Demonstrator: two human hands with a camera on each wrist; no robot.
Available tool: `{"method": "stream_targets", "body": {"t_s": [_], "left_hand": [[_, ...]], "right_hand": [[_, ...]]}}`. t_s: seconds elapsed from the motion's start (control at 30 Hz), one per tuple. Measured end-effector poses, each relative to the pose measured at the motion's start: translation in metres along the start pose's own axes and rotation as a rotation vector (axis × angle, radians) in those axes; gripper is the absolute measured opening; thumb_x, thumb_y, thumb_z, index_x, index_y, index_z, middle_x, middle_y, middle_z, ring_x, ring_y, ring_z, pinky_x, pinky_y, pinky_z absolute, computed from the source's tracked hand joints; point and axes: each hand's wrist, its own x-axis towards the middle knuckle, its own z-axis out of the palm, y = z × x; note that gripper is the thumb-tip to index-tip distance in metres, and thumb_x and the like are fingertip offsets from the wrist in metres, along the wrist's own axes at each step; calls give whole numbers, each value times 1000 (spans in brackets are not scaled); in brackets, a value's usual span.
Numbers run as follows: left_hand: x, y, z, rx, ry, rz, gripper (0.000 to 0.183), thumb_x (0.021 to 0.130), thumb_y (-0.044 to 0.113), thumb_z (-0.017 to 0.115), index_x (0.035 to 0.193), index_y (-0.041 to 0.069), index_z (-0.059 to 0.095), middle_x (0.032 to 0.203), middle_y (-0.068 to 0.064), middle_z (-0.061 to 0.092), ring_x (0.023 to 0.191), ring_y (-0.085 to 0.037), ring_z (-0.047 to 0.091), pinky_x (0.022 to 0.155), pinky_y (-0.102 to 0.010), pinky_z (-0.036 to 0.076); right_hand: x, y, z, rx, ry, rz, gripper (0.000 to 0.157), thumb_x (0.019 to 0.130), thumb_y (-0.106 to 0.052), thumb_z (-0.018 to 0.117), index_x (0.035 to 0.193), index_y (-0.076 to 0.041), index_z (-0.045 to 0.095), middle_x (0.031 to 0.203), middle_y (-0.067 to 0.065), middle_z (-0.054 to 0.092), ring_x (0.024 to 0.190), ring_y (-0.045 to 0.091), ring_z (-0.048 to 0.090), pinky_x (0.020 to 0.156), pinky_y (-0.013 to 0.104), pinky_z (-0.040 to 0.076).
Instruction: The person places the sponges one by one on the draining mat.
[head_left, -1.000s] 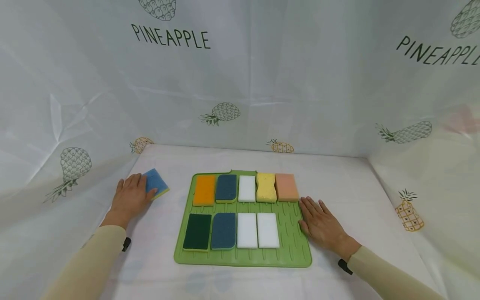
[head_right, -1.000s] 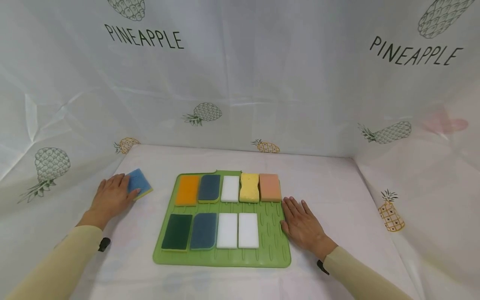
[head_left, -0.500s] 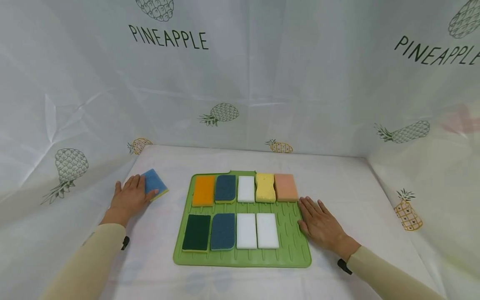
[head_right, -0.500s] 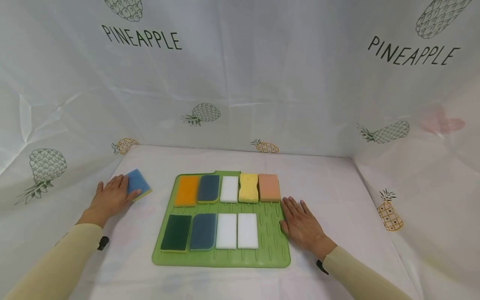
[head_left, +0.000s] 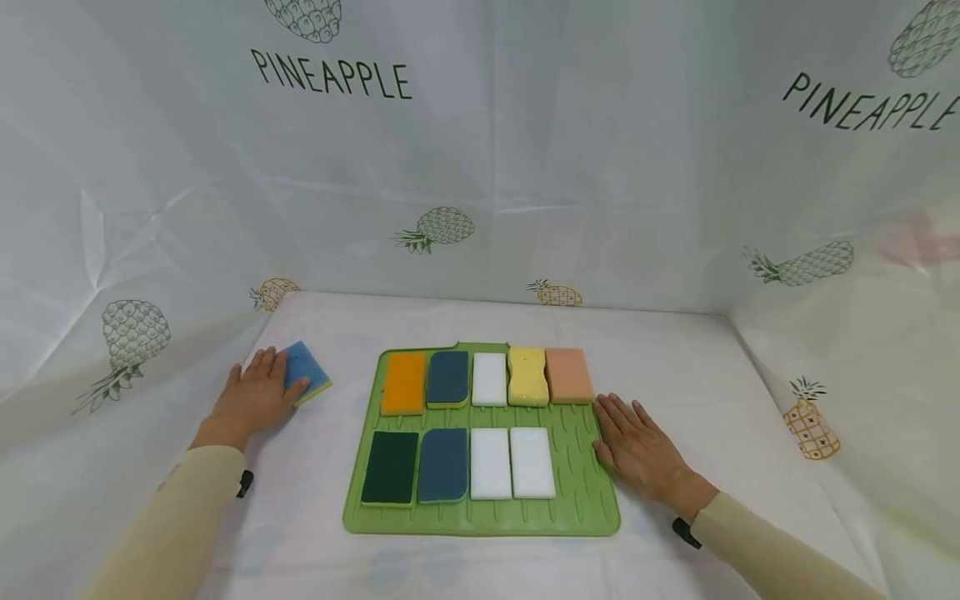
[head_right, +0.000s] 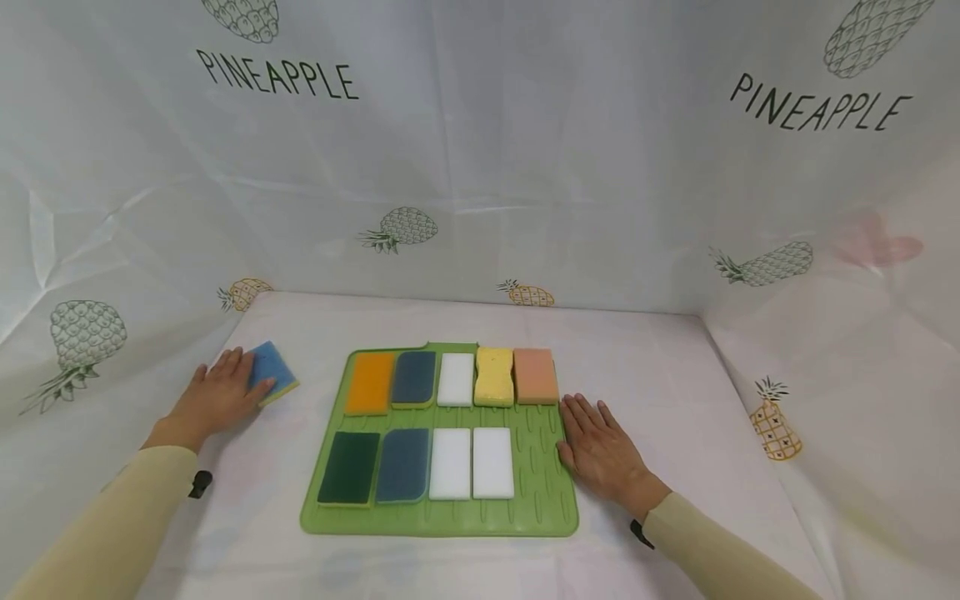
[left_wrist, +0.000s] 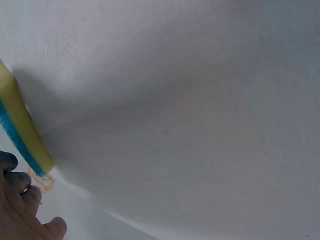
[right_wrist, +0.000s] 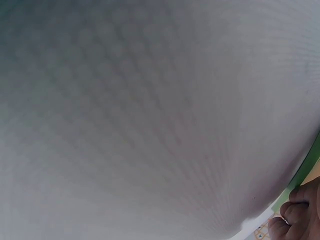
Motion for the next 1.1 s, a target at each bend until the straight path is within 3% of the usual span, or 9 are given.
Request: {"method": "stream_targets", "body": {"t_s": [0.2, 0.33, 0.57, 0.7, 0.97, 1.1], "left_hand": [[0, -6, -2, -25, -18, -28, 106, 107, 69, 36, 161, -18, 9, 165, -45, 6, 156, -60, 4, 121, -80, 0], [0, -7, -3, -29, 9, -7, 113, 104, 73, 41, 161, -18, 8, 165, -45, 10, 155, -60, 8, 120, -81, 1], [-1, -7, -1, -5, 159, 64, 112, 99, 66, 60, 158, -20, 18, 158, -45, 27, 145, -62, 28, 118, -77, 20], [0, -5, -1, 0, 229, 93, 111, 95, 58, 70, 155, -21, 21, 153, -44, 30, 140, -62, 32, 117, -72, 25], [-4, 1, -1, 29, 210, 65, 134, 78, 64, 85, 154, -22, 16, 151, -47, 30, 138, -63, 31, 115, -75, 24], [-6, 2, 0, 21, 188, 65, 134, 79, 59, 86, 156, -22, 12, 153, -47, 25, 140, -64, 26, 117, -74, 20]], "right_hand": [[0, 1, 0, -4, -3, 5, 68, 111, -38, 48, 161, 6, 36, 169, 22, 35, 158, 40, 32, 129, 60, 26], [0, 2, 0, 7, -3, 9, 68, 111, -38, 48, 161, 6, 35, 169, 22, 36, 158, 40, 32, 129, 60, 25], [0, 1, -1, 18, -1, 11, 68, 111, -38, 48, 161, 7, 36, 168, 22, 36, 158, 41, 32, 129, 60, 25], [0, 1, -1, 15, -3, 11, 68, 111, -38, 49, 161, 7, 36, 168, 23, 36, 157, 41, 33, 129, 60, 25], [0, 2, 0, 21, -7, 14, 69, 111, -39, 49, 161, 7, 35, 168, 23, 36, 158, 41, 32, 129, 60, 25], [1, 2, 1, 13, -2, 11, 69, 110, -39, 49, 161, 7, 36, 168, 23, 36, 157, 41, 33, 129, 60, 25]]}}
